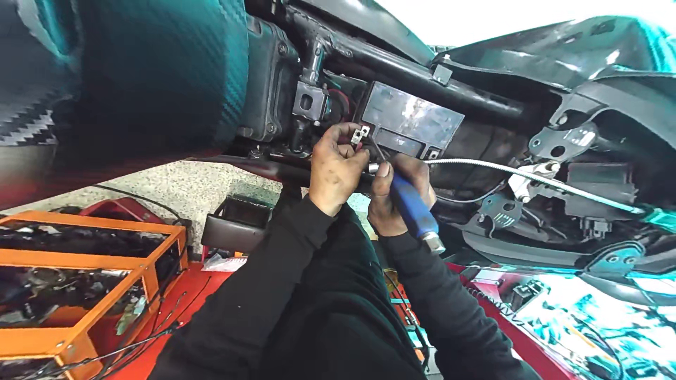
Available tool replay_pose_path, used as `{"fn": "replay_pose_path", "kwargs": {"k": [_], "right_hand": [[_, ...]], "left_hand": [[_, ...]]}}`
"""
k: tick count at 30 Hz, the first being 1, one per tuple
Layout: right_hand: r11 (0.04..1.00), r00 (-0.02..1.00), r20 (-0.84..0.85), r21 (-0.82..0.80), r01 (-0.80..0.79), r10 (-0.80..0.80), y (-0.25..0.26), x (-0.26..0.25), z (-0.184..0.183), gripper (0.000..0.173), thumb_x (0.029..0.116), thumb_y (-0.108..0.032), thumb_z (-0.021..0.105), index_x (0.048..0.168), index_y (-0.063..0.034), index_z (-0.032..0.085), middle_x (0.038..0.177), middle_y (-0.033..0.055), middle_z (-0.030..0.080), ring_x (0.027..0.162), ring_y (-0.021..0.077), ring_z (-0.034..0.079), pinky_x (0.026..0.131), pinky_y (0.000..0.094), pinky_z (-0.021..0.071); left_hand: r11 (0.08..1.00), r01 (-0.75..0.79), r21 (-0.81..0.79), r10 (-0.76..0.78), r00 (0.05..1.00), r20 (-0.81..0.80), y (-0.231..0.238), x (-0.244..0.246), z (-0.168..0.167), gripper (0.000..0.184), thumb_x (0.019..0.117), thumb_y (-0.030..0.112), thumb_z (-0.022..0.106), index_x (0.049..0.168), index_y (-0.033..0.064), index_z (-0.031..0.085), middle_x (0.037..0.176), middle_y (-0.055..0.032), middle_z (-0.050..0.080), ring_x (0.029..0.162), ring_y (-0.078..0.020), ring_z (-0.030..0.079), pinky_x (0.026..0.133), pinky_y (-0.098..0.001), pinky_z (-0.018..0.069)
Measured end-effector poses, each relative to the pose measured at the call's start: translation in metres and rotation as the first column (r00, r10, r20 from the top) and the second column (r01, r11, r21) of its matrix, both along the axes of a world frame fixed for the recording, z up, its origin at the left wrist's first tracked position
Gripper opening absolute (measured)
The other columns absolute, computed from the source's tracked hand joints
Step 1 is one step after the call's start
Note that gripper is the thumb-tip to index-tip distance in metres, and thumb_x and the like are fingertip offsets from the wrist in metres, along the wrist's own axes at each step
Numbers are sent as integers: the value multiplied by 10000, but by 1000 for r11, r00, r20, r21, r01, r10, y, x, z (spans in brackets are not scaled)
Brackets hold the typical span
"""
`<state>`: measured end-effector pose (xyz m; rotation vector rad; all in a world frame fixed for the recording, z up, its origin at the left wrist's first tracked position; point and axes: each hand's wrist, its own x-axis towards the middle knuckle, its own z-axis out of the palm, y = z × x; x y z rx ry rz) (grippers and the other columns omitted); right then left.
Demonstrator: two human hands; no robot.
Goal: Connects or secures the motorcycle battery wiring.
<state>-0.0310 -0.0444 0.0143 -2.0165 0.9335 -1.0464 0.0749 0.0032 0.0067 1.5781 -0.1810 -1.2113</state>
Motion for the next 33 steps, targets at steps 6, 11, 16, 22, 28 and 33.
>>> {"fn": "replay_pose_path", "kwargs": {"k": [6, 11, 16, 22, 28, 33], "right_hand": [[982, 999, 19, 185, -38, 36, -11, 6, 14, 159, 994, -121, 624, 1027, 35, 624, 845, 68, 622, 676, 78, 599, 601, 243, 556], [980, 995, 47, 174, -98, 91, -22, 7, 22, 151, 977, -113, 641, 990, 37, 630, 827, 67, 632, 686, 81, 607, 608, 244, 551], [992, 990, 138, 116, -48, 32, -27, -7, 42, 119, 1032, -209, 589, 1034, -97, 628, 902, -63, 644, 762, -11, 611, 661, 176, 539], [968, 980, 198, 245, -55, 5, -42, -12, 32, 70, 1023, -140, 566, 1031, -105, 625, 849, -77, 613, 640, -2, 543, 548, 190, 485], [913, 971, 235, 403, -60, -40, -41, -31, 60, 77, 1020, -179, 586, 979, -170, 650, 770, -85, 637, 560, 14, 545, 481, 197, 483], [636, 966, 260, 749, -188, -20, -40, -73, 111, 110, 962, -216, 628, 864, -183, 665, 801, -46, 634, 691, 82, 586, 652, 282, 520]], "left_hand": [[998, -23, -52, 25, 999, 45, 1, -5, -4, 491, 882, 16, 733, 1336, 99, 566, 534, -22, 491, 386, -112, 425, 368, -254, 405], [1000, 15, -22, -14, 998, 53, 0, -3, -4, 480, 885, 32, 727, 1334, 97, 571, 547, -13, 509, 398, -108, 443, 380, -251, 415], [998, 50, 29, -53, 994, 91, -1, -1, -2, 476, 893, 35, 702, 1344, 96, 563, 541, -13, 507, 394, -113, 438, 375, -254, 398], [998, 47, 41, -51, 994, 93, -4, -1, -2, 441, 921, 66, 696, 1341, 104, 567, 551, -13, 529, 396, -109, 450, 370, -253, 400], [999, 25, 22, -28, 991, 131, -5, -1, -5, 439, 911, 56, 713, 1326, 73, 572, 561, 7, 529, 417, -94, 463, 405, -242, 417], [997, 56, 61, -63, 991, 117, -4, 0, -7, 409, 948, 118, 700, 1339, 107, 579, 607, -23, 562, 457, -127, 480, 455, -290, 447]]}}
